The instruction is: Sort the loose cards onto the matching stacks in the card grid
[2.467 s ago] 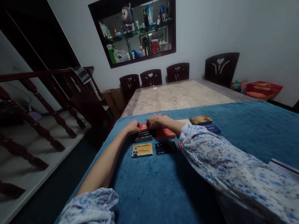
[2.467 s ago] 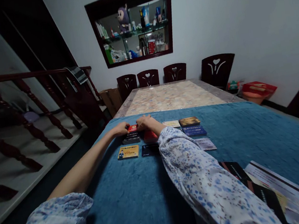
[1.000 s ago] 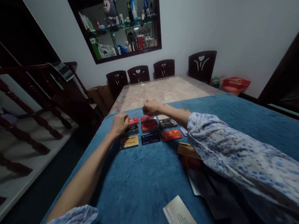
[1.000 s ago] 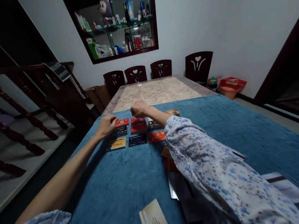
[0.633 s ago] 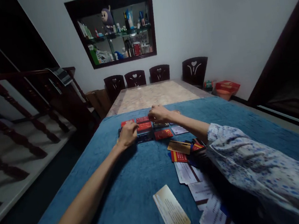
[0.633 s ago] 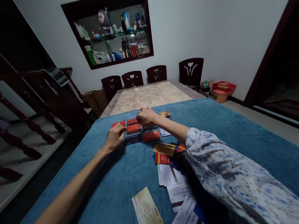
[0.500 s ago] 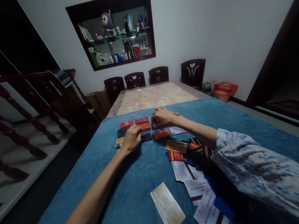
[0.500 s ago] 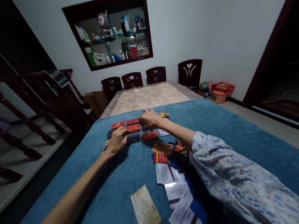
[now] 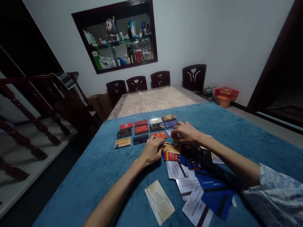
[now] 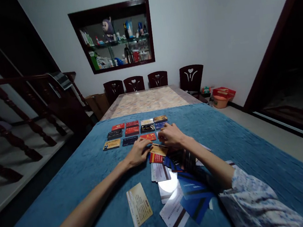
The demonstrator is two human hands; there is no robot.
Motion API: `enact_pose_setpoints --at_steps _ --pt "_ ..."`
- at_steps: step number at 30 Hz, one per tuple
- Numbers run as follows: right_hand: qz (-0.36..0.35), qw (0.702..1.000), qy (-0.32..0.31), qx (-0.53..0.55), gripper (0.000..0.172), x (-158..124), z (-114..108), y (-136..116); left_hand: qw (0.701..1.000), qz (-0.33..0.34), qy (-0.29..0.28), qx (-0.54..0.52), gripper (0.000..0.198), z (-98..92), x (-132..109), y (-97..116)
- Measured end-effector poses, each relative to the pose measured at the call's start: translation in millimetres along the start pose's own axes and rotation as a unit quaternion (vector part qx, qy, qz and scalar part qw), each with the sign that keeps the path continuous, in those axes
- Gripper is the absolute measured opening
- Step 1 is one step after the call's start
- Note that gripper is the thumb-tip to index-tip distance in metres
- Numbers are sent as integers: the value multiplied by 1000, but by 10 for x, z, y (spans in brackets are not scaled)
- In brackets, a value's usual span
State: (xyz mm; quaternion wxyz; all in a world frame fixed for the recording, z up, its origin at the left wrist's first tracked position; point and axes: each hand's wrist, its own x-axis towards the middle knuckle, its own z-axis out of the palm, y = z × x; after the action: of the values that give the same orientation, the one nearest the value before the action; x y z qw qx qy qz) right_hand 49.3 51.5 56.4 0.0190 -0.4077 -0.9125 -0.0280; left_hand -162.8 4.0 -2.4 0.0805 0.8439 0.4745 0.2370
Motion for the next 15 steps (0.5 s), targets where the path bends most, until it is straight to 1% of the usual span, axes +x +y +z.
enact_pose_setpoints --at_steps 3,8,11,15 --pt "5 1000 -16 7 21 -107 24 -11 999 -17 -36 -11 32 52 3 15" --pt "5 999 -40 19 24 -193 53 -47 996 -15 -83 -16 40 96 -8 -24" --pt "-8 998 -46 31 26 -217 83 -61 996 -10 -93 -13 40 107 -12 -57" --pt "-22 997 -53 48 27 -221 149 -84 997 3 -78 -18 39 130 -29 -93"
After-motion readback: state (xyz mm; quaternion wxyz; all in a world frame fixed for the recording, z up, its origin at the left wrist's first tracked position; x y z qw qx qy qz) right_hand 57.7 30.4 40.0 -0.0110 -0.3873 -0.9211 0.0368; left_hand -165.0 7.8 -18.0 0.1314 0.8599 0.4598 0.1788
